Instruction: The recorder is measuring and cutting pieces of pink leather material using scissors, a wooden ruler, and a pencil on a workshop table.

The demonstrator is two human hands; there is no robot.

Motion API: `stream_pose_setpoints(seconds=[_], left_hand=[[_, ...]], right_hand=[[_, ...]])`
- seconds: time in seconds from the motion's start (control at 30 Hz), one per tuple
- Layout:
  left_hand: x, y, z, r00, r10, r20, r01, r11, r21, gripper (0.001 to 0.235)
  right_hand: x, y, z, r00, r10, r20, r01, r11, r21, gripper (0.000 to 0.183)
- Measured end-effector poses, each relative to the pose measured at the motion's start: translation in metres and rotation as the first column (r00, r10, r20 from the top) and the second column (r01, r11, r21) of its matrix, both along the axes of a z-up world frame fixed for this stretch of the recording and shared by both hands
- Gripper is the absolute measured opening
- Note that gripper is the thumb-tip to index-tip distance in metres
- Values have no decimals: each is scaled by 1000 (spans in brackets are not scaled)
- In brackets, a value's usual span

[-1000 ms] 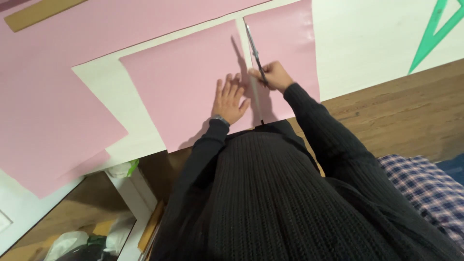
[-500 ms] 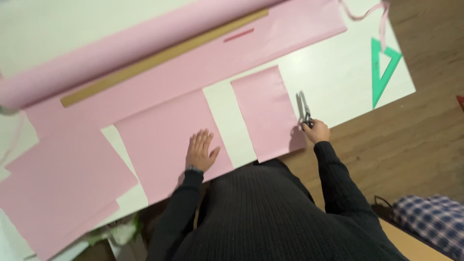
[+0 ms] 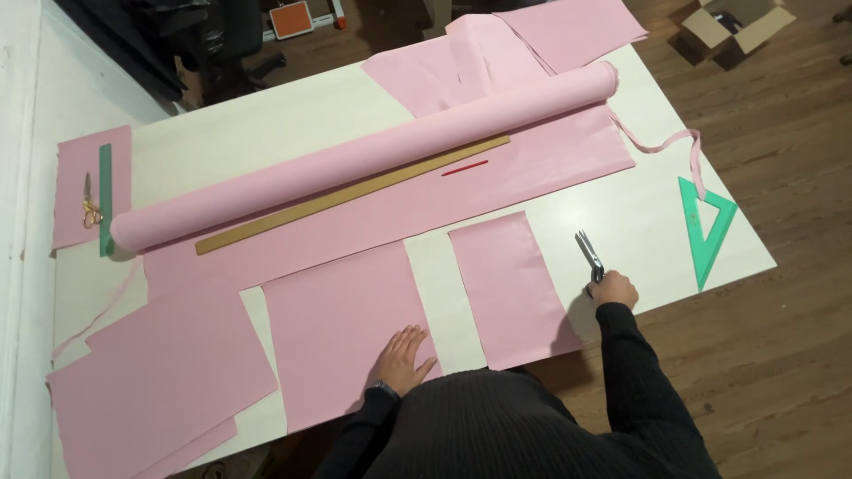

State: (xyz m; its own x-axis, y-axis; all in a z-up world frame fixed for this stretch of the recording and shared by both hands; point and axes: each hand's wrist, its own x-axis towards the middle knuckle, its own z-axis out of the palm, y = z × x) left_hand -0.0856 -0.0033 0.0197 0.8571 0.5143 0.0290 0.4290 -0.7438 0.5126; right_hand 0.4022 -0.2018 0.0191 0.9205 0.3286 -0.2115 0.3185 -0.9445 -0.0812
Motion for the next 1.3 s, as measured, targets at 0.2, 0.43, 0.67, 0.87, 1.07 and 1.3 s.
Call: stream_pose_setpoints(seconds=[0.2,0.43,0.67,0.87,1.07,1.3], left_hand=[[-6,6,5,999,47,14,-47,998,-37,60],[-22,2,13,983,182,25,-178,978,-109,52],[39,26,55,993,-114,42,119,985,-124,44],[94,47,32,920,-371,128,367,929,55,42],[161,22,36,820,-547,170,538,837,99,43],[193,-1,48,926,-312,214,333,941,-69,44]], right_hand=[[-84,-4,23,994,109,9,-110,992,68,63],[-132,-88,-67,858,-134,-496,228,964,133,79],[-150,-72,-75,707,-114,-698,553,705,445,56],[-127,-61,17,998,57,40,-70,806,588,22],[-63,-108,133,986,-127,-104,153,479,864,42],[32,-154,145,872,57,-486,460,244,854,24]])
